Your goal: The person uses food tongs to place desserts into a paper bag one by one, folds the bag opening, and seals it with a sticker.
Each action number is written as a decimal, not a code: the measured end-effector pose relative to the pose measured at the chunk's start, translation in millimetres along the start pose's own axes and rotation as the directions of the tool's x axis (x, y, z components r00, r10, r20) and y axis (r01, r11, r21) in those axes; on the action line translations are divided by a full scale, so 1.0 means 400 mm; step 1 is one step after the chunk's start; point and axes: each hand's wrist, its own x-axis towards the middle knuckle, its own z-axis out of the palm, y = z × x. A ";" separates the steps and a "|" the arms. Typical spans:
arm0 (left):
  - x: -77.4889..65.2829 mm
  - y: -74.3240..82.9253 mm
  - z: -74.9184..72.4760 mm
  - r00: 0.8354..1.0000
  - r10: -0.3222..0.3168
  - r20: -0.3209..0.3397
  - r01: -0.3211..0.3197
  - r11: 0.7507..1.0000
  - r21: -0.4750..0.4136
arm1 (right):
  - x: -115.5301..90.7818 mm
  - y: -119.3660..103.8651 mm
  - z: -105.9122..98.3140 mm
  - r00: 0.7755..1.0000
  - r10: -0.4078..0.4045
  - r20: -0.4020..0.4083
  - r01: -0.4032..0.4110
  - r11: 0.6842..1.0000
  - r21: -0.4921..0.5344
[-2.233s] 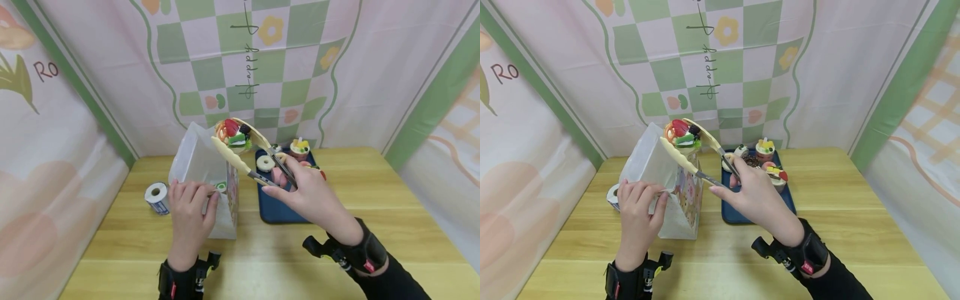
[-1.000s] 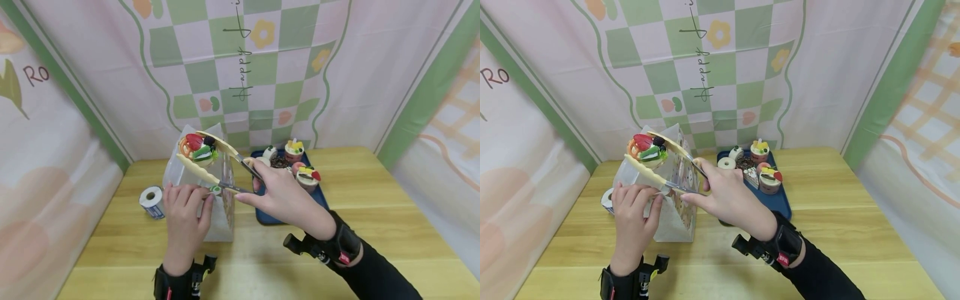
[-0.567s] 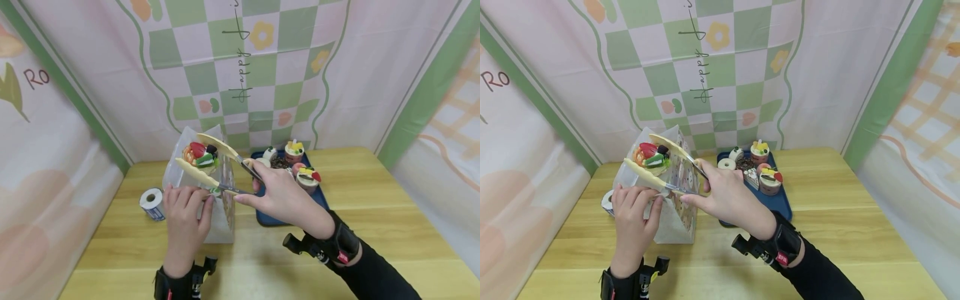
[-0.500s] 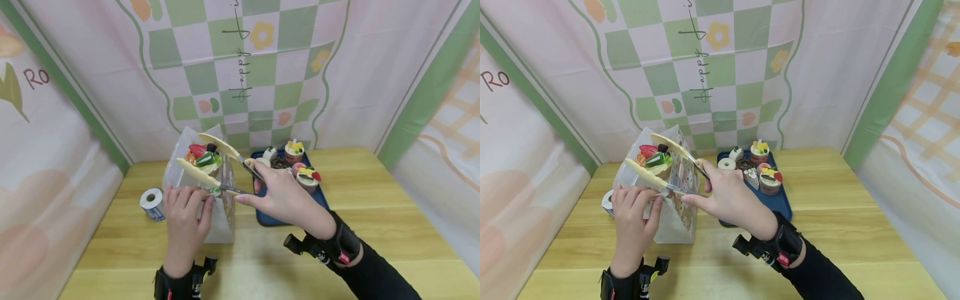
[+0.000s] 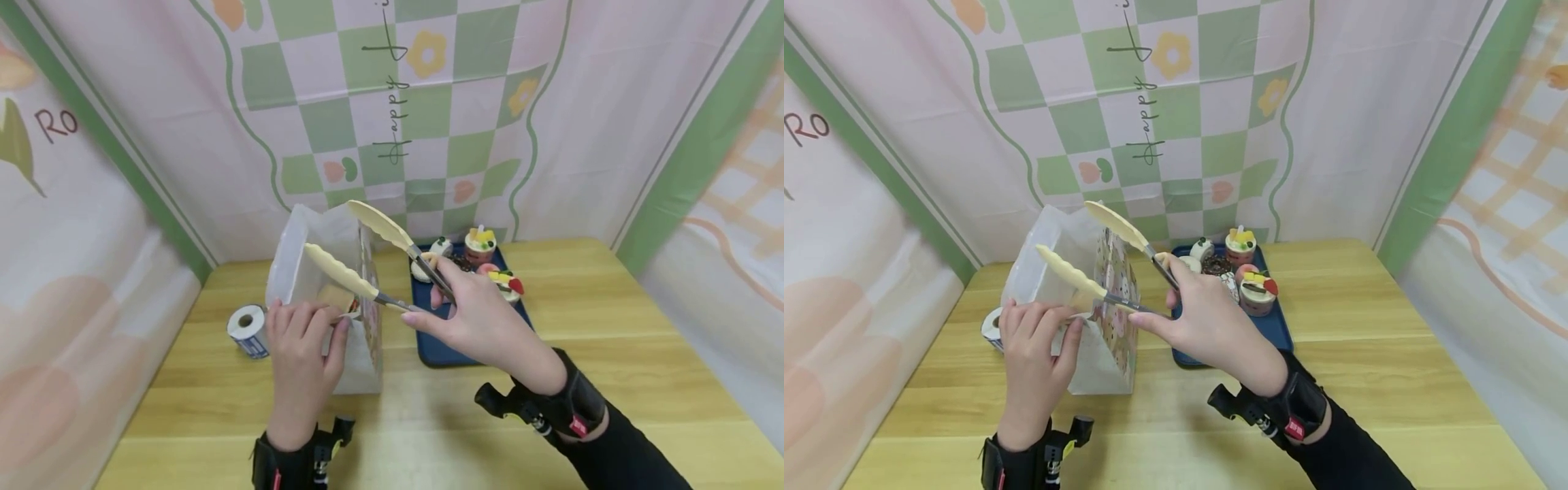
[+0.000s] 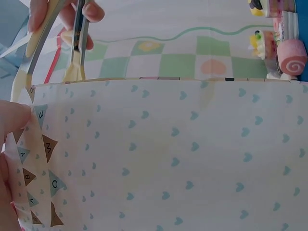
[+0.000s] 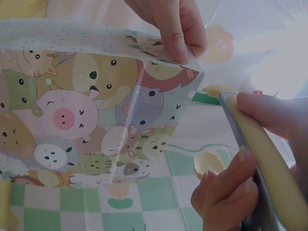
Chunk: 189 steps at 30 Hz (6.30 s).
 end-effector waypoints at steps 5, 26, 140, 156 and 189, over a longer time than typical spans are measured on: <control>0.003 0.001 0.003 1.000 0.002 -0.004 -0.002 1.000 -0.002 | -0.016 0.025 -0.008 0.999 0.035 -0.008 -0.035 0.999 0.029; 0.000 -0.003 0.009 1.000 0.008 -0.023 -0.009 1.000 -0.017 | -0.099 0.117 -0.019 0.966 0.259 0.004 -0.259 0.966 0.016; -0.006 -0.008 0.021 0.999 0.002 -0.052 -0.004 0.999 -0.032 | -0.176 0.466 -0.031 0.719 0.685 0.118 -0.672 0.729 -0.133; -0.008 -0.005 0.016 0.999 -0.008 -0.039 0.007 1.000 -0.029 | -0.187 0.494 -0.018 0.700 0.699 0.148 -0.689 0.715 -0.118; -0.008 -0.003 0.014 1.000 -0.012 -0.027 0.011 1.000 -0.026 | -0.204 0.535 -0.021 0.691 0.693 0.205 -0.670 0.721 -0.177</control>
